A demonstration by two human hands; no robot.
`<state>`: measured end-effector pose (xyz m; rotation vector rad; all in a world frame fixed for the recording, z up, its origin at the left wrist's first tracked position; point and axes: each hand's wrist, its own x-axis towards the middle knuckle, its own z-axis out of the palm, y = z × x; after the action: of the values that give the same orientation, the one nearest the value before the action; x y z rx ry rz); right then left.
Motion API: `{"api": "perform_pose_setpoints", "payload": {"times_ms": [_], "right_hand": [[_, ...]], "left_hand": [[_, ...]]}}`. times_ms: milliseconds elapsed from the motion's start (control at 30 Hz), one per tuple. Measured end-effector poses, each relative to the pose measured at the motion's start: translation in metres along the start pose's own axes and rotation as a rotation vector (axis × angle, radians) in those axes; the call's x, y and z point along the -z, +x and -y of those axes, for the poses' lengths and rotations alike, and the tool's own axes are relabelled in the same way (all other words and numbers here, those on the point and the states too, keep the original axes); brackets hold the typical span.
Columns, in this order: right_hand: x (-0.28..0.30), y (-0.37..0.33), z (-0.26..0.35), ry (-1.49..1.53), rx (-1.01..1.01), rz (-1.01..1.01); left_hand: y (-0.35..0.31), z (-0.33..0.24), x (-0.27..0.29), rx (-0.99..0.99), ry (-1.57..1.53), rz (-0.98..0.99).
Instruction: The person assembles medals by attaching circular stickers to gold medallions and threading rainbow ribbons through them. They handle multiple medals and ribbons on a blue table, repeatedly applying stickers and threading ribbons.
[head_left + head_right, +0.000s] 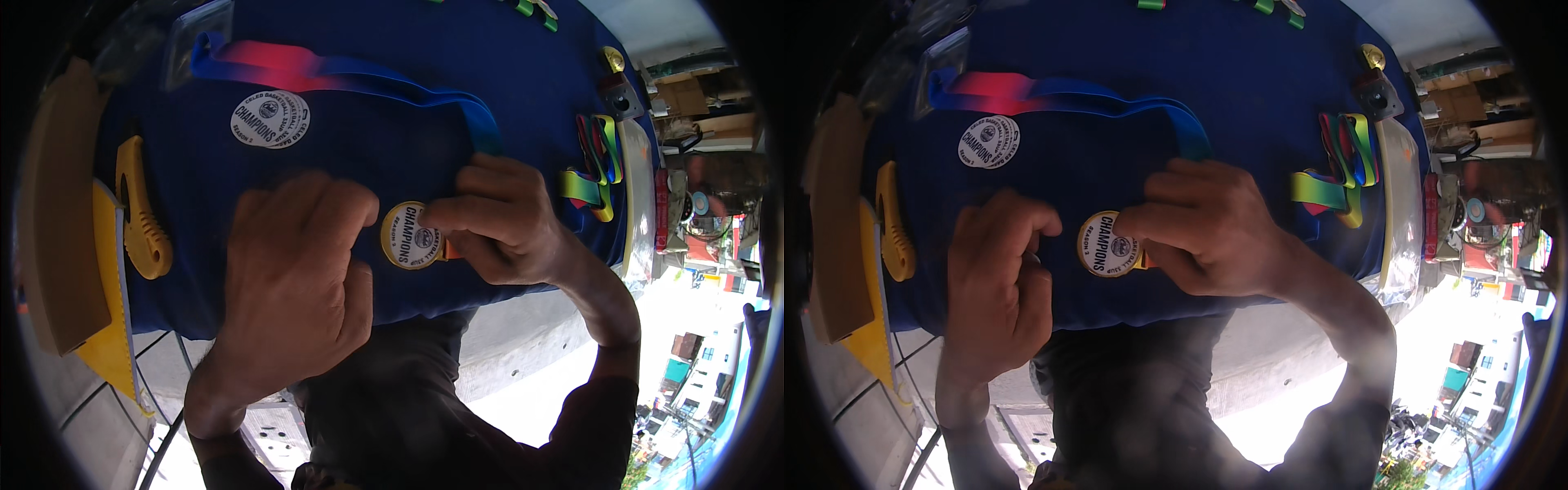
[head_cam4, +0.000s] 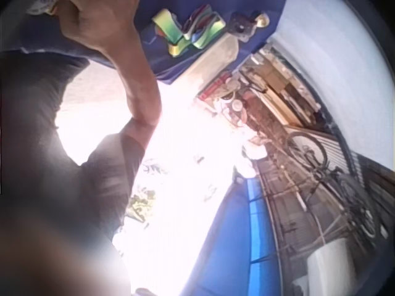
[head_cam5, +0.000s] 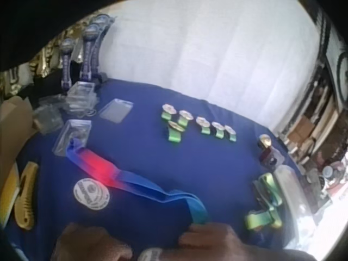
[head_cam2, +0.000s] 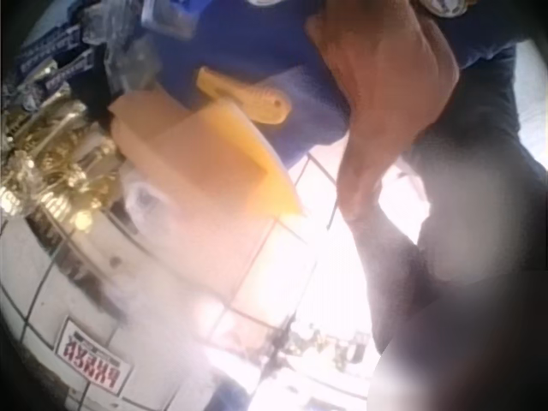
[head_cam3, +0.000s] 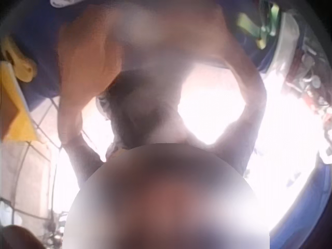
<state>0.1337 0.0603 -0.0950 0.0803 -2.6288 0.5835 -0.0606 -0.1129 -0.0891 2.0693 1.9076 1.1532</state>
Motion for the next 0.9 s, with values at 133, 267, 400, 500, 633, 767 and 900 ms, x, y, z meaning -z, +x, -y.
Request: {"api": "perform_pose_setpoints", "payload": {"times_ms": [133,267,400,500,633,767,900], "right_hand": [[0.001,0.004,0.002,0.027,-0.029,0.016],[0.004,0.003,0.002,0.078,-0.061,0.021],[0.006,0.003,0.002,0.061,-0.09,0.062],[0.007,0.009,0.008,0.023,-0.096,0.081],[0.013,0.017,0.024,-0.018,-0.04,0.2],[0.019,0.021,0.017,-0.124,-0.121,0.172],[0.016,0.016,0.011,-0.139,0.032,0.193]], "left_hand": [[0.004,-0.008,0.003,0.125,-0.014,0.174],[0.01,-0.007,0.002,0.114,0.045,0.262],[0.014,-0.006,0.001,0.127,-0.001,0.264],[0.018,-0.006,0.004,0.14,0.01,0.327],[0.022,-0.008,0.005,0.211,-0.011,0.379],[0.026,-0.009,0.004,0.24,-0.077,0.353],[0.027,-0.009,0.005,0.225,-0.065,0.321]]}}
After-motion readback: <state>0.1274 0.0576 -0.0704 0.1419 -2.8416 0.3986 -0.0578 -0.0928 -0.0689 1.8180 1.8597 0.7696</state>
